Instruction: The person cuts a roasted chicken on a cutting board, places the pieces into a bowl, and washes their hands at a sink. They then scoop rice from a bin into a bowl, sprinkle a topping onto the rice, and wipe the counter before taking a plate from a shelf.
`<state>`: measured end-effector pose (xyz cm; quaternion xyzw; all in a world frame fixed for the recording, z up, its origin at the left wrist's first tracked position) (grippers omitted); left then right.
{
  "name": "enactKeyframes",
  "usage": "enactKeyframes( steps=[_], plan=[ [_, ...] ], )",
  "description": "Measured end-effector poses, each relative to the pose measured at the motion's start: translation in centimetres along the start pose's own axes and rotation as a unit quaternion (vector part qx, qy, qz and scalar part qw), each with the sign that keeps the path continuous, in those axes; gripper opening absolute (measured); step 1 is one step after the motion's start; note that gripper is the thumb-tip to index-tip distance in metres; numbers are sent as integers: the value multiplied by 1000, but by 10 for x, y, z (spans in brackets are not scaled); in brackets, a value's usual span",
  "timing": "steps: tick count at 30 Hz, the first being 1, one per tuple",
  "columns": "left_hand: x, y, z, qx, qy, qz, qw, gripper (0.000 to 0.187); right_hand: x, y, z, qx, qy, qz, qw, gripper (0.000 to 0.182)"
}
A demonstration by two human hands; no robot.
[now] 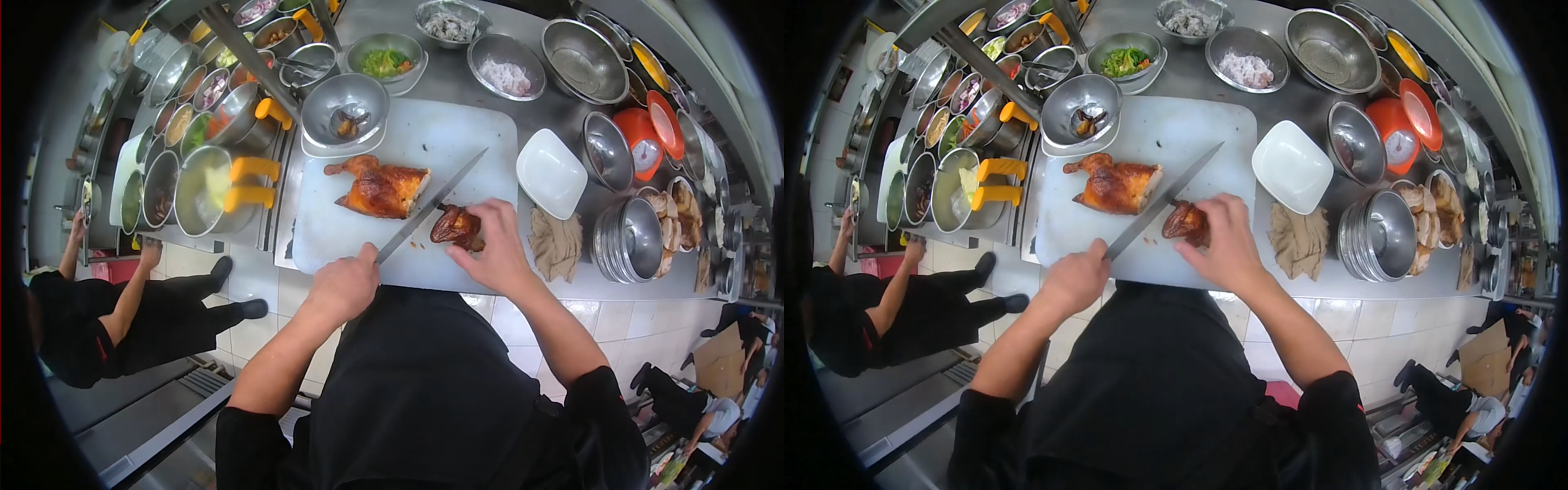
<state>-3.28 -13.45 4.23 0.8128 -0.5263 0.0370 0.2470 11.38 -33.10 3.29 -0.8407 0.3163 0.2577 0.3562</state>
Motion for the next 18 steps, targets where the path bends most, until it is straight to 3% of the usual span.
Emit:
enactKeyframes(
  steps=[2,5,11,14,18],
  plan=[
    [-4,9,-10,36,16,5,999,17,15,9,-5,-12,-5,143,990,46],
    [5,26,-22,45,33,24,998,17,19,11,8,-66,-6,165,984,44],
    [6,42,-31,1,-14,33,999,18,6,-8,11,-36,-6,-12,999,37],
    [-3,51,-35,-31,-27,29,999,18,-2,-11,11,-66,-23,45,997,34],
    [6,26,-3,-87,4,3,996,21,8,-5,18,-83,-48,25,995,31]
  ],
)
Point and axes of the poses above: each hand's wrist, its own y-axis away from the middle knuckle, its own z-axis out of the palm, x = y × z, the point moved 4 cm from there along -y, towards the middle knuckle, and after that the axes turned 10 degrees about x, right-handed, at the moved point
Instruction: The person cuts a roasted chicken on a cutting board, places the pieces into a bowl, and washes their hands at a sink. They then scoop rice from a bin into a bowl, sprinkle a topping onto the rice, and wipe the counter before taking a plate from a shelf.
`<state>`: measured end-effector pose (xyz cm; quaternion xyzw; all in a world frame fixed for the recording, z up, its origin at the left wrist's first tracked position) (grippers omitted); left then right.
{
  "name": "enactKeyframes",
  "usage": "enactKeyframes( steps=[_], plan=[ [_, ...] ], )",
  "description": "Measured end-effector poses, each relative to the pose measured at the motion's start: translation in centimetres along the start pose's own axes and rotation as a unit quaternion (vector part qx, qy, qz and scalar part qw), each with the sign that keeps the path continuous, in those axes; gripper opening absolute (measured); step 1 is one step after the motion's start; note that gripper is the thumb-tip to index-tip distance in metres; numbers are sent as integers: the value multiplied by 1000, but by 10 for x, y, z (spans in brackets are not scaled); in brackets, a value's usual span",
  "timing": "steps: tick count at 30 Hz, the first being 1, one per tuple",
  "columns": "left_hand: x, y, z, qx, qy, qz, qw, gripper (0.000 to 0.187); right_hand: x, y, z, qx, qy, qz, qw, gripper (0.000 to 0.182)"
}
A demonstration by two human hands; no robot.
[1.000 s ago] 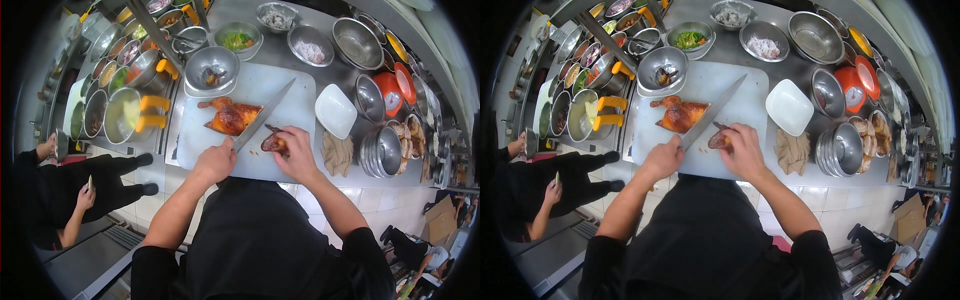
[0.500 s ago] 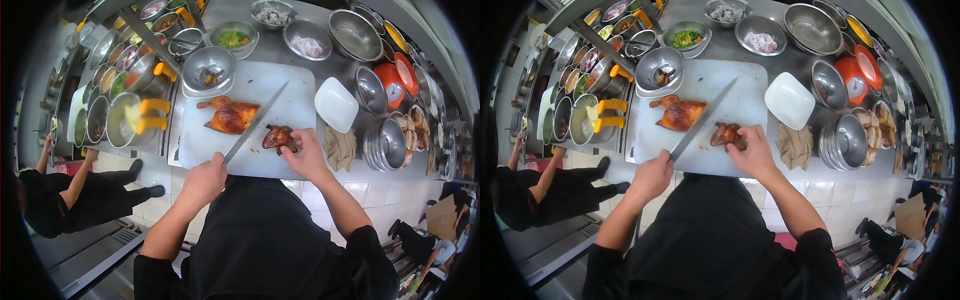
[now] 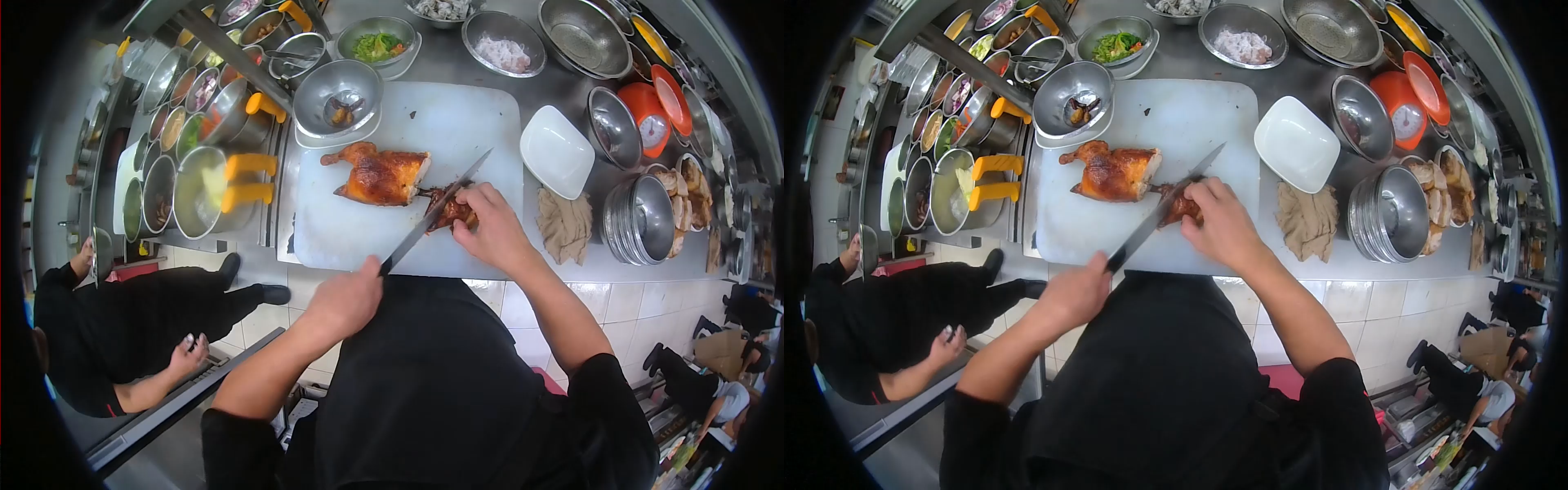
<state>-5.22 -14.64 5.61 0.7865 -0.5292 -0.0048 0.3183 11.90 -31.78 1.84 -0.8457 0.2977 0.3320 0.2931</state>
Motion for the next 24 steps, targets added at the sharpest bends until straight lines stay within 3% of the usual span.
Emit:
enactKeyframes(
  steps=[2,5,6,8,11,14,18,21,23,24],
  plan=[
    [3,-15,3,1,0,-2,1000,21,2,-6,-3,-11,-20,27,999,28],
    [2,-16,11,11,8,-3,1000,20,4,-12,-11,-26,60,-15,998,22],
    [4,-14,9,16,9,-2,1000,19,-8,-26,-19,0,67,-28,997,16],
    [6,-11,8,18,-2,-11,1000,18,-29,-65,-33,54,83,-48,994,27],
    [9,-13,15,13,-33,-36,999,19,-9,-104,-3,97,141,-155,973,25],
    [7,-28,15,24,-26,-42,999,21,38,-111,38,67,172,-104,977,23],
    [-19,-33,8,11,25,-2,1000,26,39,-107,13,178,-46,91,979,19],
    [-13,-22,3,48,33,7,998,23,18,-63,-25,53,64,171,982,16],
    [-6,-8,-2,74,43,1,996,21,8,-24,-36,-7,45,36,998,19],
    [-2,-2,-4,75,44,0,996,20,5,-11,-36,12,62,9,998,19]
  ],
)
Point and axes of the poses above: each hand's wrist, its own y-axis away from the middle knuckle, its own z-axis out of the palm, x = y × z, the point moved 4 cm from there along -y, towards the middle knuckle, and after that the axes turned 10 degrees about x, right-handed, at the moved point
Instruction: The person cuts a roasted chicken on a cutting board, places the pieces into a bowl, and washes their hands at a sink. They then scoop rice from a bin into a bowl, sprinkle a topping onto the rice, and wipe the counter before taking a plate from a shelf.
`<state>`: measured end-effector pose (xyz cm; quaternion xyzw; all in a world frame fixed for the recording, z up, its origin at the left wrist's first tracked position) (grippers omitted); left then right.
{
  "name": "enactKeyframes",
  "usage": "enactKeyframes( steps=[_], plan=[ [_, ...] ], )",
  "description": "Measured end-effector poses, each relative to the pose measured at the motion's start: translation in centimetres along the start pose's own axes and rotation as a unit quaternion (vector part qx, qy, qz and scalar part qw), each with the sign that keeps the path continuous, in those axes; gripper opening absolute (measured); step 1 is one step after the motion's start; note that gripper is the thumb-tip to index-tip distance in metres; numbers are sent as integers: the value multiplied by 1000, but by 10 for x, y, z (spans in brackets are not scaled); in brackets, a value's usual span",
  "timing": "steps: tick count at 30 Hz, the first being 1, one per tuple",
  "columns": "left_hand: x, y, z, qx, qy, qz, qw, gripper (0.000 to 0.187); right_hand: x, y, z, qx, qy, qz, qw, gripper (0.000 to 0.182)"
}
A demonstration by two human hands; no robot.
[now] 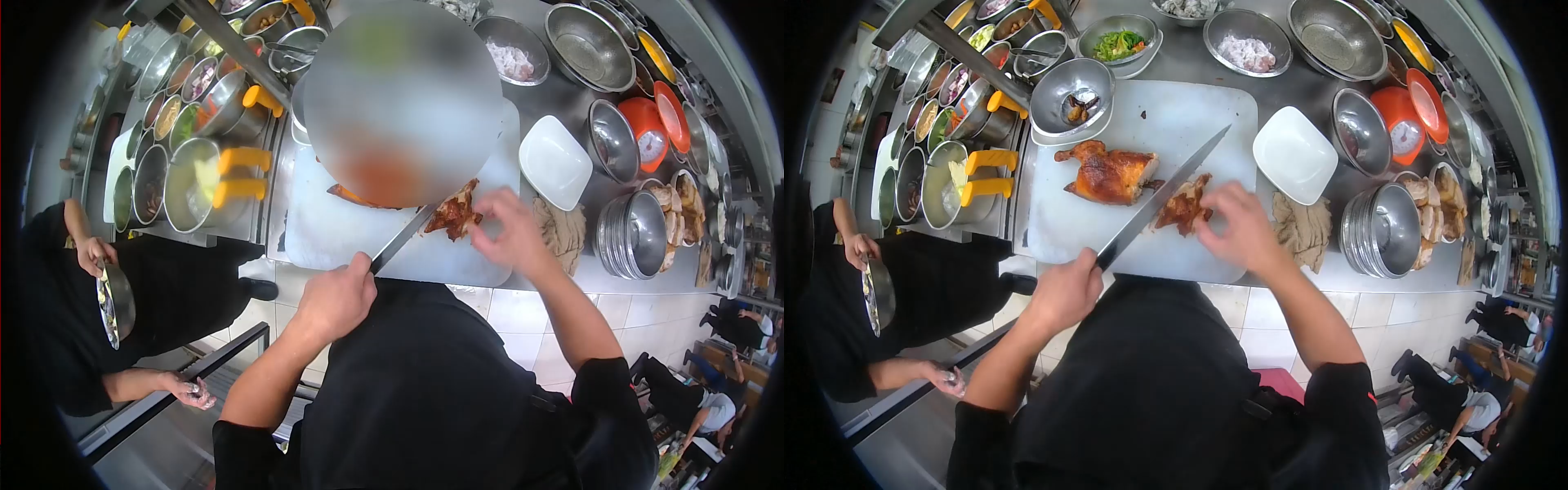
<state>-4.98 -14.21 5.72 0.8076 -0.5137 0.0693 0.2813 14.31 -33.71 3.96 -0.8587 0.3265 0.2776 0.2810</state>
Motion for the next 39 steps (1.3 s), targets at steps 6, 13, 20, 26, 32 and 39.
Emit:
enactKeyframes(
  steps=[6,13,20,26,32,39],
  plan=[
    [15,20,3,-10,-16,40,999,19,15,41,11,94,-2,-66,993,17],
    [8,16,26,-61,-91,9,994,21,4,45,9,136,27,-112,984,19],
    [-4,1,37,-81,-43,36,995,23,12,55,15,43,38,-58,997,19],
    [-16,27,-2,-7,92,-6,996,25,-31,8,-26,148,-85,-51,984,18],
    [-55,18,-13,81,220,-46,971,24,-133,-65,39,33,-212,-196,957,16],
    [-81,-11,-45,68,190,-44,978,25,-228,-179,37,-57,-191,-378,904,21]
  ],
)
Point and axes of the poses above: each hand's wrist, its own y-axis away from the middle knuckle, its own z-axis out of the palm, x = y × z, the point moved 4 cm from there along -y, towards the middle knuckle, and after that the axes turned 10 degrees about x, right-handed, at the moved point
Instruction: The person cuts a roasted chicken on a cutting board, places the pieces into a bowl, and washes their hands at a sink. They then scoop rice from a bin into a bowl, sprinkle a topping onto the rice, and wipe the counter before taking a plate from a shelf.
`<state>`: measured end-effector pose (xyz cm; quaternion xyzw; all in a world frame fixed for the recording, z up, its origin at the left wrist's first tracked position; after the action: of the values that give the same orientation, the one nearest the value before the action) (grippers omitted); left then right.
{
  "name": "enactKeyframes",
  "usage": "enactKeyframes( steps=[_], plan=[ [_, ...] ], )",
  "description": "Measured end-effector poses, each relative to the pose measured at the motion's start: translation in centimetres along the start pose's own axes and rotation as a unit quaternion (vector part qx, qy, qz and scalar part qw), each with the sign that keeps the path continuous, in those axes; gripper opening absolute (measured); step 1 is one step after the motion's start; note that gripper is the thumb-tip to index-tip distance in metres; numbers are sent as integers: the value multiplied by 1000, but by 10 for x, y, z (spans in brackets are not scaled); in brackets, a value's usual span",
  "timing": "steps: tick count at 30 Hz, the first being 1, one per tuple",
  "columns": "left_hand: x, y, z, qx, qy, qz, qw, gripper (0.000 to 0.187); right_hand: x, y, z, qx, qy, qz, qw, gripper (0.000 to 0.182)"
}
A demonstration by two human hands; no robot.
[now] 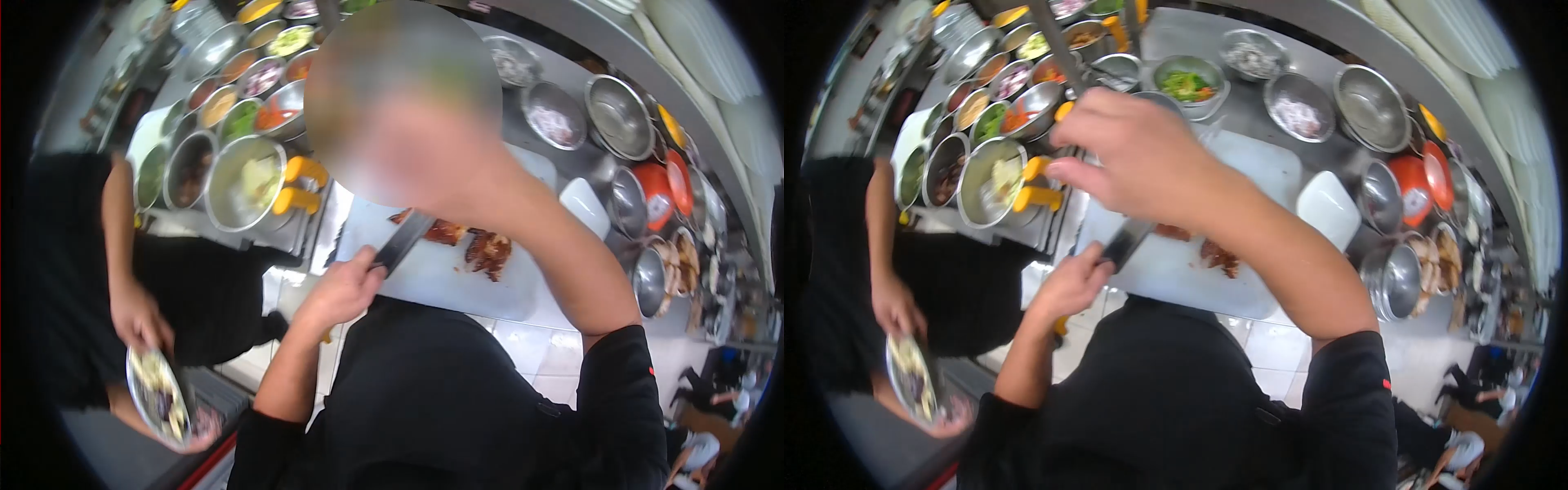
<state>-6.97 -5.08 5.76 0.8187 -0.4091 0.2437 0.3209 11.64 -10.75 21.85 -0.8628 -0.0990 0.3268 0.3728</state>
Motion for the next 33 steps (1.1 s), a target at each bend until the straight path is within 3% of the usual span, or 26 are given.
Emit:
enactKeyframes(
  steps=[3,5,7,10,12,13,16,17,20,23,25,27,28,29,30,32,33],
  plan=[
    [-9,-4,-18,-17,26,24,999,26,-2,55,-53,-100,162,256,948,24],
    [-13,-10,-26,-31,43,17,998,25,18,148,-52,-139,211,452,856,55],
    [-11,-21,-30,-41,50,14,998,25,16,209,-28,-222,258,531,776,77],
    [3,-38,-36,-65,62,0,996,24,16,260,15,-86,392,499,768,80],
    [13,-47,-37,-82,62,-5,995,24,22,253,30,-52,403,527,746,73],
    [13,-53,-36,-84,72,8,994,24,30,252,34,-23,402,531,746,58],
    [21,-62,-35,-94,78,14,992,23,36,268,27,25,389,497,775,44],
    [24,-63,-36,-96,68,18,993,23,32,269,22,56,422,453,783,34],
    [21,-64,-35,-102,70,15,992,24,25,275,-9,167,395,398,811,29],
    [25,-61,-40,-98,68,-3,993,22,33,273,-53,188,172,615,747,27],
    [23,-58,-43,-94,68,-6,993,22,59,301,-84,268,193,599,729,29],
    [21,-55,-49,-82,67,-2,994,21,61,275,-122,292,359,491,738,34],
    [18,-53,-54,-75,69,-1,995,22,60,264,-135,275,410,514,701,26],
    [15,-51,-57,-67,72,0,995,22,81,279,-143,188,493,489,695,33],
    [12,-48,-61,-59,77,2,995,22,89,279,-142,118,458,639,607,42],
    [8,-42,-72,-43,76,-6,996,21,85,260,-123,40,652,406,639,53],
    [3,-39,-77,-37,81,-11,996,21,88,249,-107,27,594,402,696,55]
  ],
)
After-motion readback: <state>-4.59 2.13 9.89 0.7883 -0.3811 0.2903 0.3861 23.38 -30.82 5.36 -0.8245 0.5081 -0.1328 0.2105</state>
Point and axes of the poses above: each hand's wrist, its own y-axis away from the middle knuckle, its own z-axis out of the palm, x = y × z, the point moved 4 cm from there along -y, towards the middle knuckle, and after that the axes turned 10 degrees about x, right-handed, at the moved point
